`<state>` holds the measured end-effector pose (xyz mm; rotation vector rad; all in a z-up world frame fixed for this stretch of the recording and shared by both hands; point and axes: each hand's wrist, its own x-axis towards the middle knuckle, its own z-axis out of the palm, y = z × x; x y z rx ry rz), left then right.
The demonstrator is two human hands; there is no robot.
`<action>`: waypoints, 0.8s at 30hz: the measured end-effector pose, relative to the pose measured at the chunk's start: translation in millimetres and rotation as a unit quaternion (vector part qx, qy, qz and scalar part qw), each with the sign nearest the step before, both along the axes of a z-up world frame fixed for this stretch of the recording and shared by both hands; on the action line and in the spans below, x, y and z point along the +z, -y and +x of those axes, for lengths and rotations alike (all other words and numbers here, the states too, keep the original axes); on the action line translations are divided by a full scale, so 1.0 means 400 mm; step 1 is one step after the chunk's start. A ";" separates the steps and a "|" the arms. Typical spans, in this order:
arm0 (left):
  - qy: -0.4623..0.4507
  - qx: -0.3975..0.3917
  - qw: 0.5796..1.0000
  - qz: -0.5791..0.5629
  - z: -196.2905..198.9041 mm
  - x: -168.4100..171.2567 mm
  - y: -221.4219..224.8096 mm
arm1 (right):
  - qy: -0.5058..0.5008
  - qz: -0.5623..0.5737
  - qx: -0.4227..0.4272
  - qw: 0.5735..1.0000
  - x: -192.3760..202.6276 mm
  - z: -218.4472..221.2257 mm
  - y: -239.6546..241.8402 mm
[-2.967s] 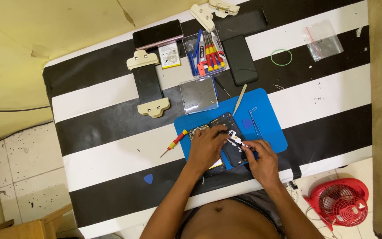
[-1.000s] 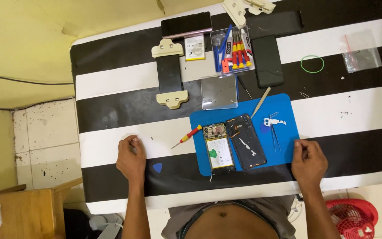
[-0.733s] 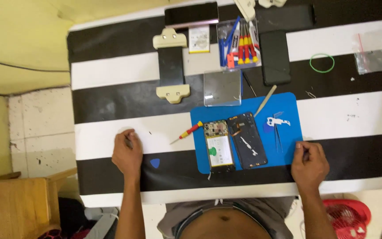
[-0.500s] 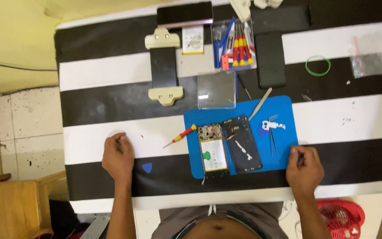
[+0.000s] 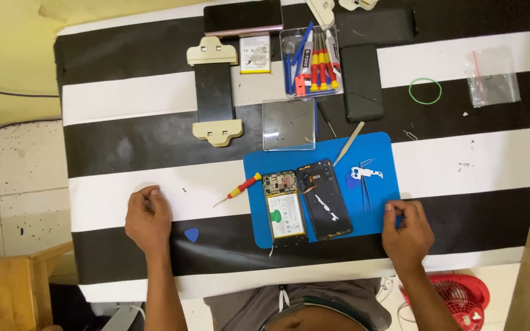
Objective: Disassembling a mobile phone by removing screws and internal components using a screwdriver and tweezers.
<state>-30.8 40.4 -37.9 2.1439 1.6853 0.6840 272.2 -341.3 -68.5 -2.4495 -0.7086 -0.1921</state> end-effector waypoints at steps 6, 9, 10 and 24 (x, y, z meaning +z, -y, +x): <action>0.009 -0.008 1.000 0.007 -0.002 0.001 -0.003 | -0.060 -0.009 0.011 0.998 0.063 -0.001 -0.030; 0.012 -0.016 1.000 0.002 -0.004 0.010 0.003 | -0.050 -0.059 0.019 0.997 0.057 0.003 -0.013; 0.016 -0.021 1.000 0.004 -0.004 0.010 0.005 | -0.047 -0.057 0.014 0.997 0.057 0.003 -0.020; 0.000 -0.041 0.998 -0.055 -0.002 0.060 0.022 | -0.263 0.037 0.017 0.964 0.047 0.007 -0.111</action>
